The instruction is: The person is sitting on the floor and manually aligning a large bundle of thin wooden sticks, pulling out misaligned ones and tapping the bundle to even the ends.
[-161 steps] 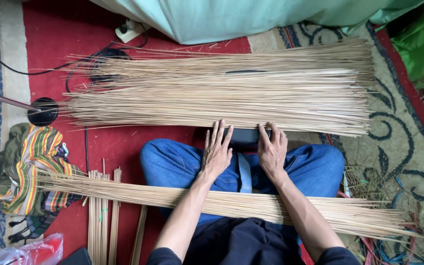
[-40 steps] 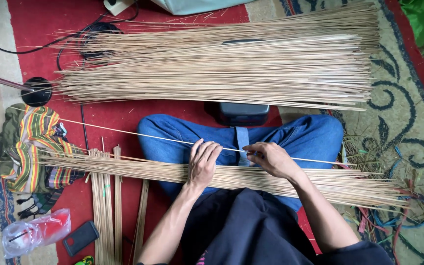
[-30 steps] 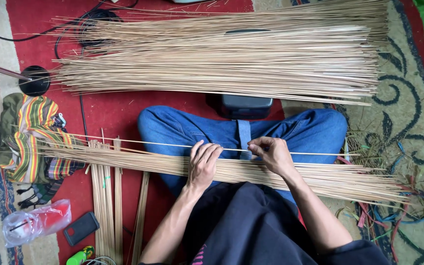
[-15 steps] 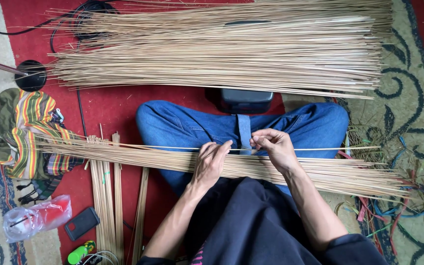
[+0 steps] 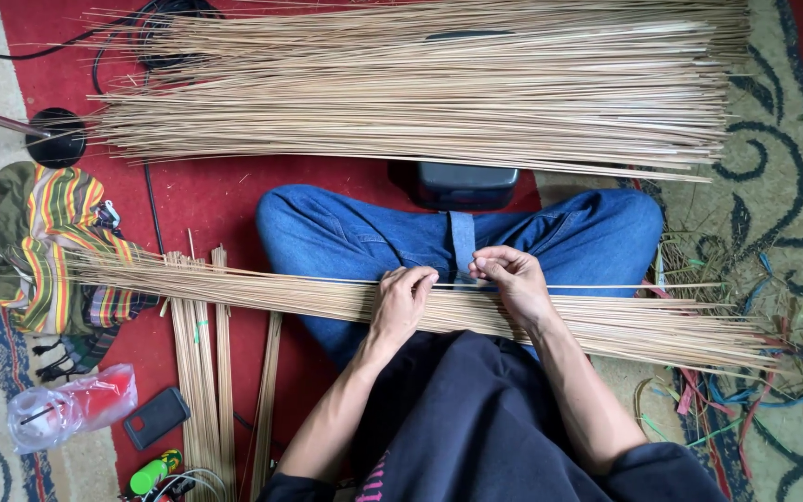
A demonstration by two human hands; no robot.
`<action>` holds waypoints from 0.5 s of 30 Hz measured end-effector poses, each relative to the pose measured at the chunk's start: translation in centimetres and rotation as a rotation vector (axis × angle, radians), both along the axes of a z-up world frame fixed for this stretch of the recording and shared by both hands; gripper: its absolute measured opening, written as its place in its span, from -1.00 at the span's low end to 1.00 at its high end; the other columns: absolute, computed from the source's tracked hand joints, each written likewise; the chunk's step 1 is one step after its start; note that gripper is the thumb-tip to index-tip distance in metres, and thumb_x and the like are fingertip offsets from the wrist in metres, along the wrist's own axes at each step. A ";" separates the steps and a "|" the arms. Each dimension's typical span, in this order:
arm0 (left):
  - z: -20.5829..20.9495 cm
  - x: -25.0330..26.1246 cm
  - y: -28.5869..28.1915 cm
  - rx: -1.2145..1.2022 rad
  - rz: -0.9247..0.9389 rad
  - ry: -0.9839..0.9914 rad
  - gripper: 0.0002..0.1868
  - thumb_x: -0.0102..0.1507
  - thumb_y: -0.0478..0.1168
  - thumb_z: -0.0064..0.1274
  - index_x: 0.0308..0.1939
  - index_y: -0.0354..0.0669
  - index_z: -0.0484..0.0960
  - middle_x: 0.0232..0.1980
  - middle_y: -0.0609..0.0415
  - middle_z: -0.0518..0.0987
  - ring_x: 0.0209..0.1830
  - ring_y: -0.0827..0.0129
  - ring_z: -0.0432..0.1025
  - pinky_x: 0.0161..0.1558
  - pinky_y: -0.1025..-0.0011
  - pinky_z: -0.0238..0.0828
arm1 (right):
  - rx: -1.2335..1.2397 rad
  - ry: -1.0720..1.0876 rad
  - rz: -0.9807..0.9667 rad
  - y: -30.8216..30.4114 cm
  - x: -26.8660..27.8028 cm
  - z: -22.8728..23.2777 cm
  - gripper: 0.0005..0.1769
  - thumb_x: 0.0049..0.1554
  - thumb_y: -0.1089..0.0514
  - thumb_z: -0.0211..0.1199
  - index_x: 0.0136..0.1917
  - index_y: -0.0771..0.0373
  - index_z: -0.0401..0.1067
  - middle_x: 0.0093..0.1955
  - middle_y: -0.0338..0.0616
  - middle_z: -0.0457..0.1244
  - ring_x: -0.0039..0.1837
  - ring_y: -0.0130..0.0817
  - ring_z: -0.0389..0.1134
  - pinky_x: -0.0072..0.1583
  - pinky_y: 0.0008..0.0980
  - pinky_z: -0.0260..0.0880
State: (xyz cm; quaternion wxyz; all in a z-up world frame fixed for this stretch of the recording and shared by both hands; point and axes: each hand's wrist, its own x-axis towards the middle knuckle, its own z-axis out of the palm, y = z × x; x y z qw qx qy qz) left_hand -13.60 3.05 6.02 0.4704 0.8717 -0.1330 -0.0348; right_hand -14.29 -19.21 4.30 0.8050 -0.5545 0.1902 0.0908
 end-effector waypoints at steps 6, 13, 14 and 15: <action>4.2 1.8 0.8 -0.223 0.263 0.229 -0.87 0.34 -0.20 0.11 -0.20 -0.08 0.75 -0.41 0.04 0.72 -0.42 0.33 0.62 -0.28 0.41 0.52 | -0.212 -0.081 0.119 0.8 -0.2 2.7 -0.41 0.06 0.40 0.42 0.36 0.30 0.43 0.06 -0.03 0.43 0.02 -0.43 0.45 0.12 -0.41 0.50; 6.6 8.3 6.3 -0.246 0.522 0.054 -0.89 0.34 -0.20 0.14 -0.14 -0.01 0.78 -0.42 0.15 0.70 -0.52 0.55 0.39 -0.34 0.54 0.40 | -0.371 -0.102 0.239 1.2 -0.2 4.5 -0.26 0.05 0.37 0.43 0.47 0.30 0.32 0.05 0.10 0.39 0.00 -0.22 0.47 0.08 -0.27 0.52; 6.5 9.0 7.2 -0.250 0.548 0.003 -0.88 0.36 -0.19 0.14 -0.12 -0.02 0.78 -0.41 0.16 0.70 -0.47 0.58 0.38 -0.31 0.55 0.40 | -0.439 -0.110 0.306 1.2 -0.2 4.6 -0.28 0.04 0.33 0.45 0.45 0.28 0.34 0.03 0.10 0.39 -0.03 -0.18 0.49 0.06 -0.23 0.53; 6.5 9.8 8.2 -0.253 0.575 -0.050 -0.87 0.37 -0.18 0.14 -0.10 -0.03 0.78 -0.40 0.17 0.69 -0.42 0.61 0.37 -0.28 0.55 0.39 | -0.508 -0.122 0.372 1.3 0.1 4.7 -0.31 0.04 0.28 0.47 0.43 0.26 0.37 0.01 0.10 0.40 -0.05 -0.14 0.50 0.04 -0.19 0.54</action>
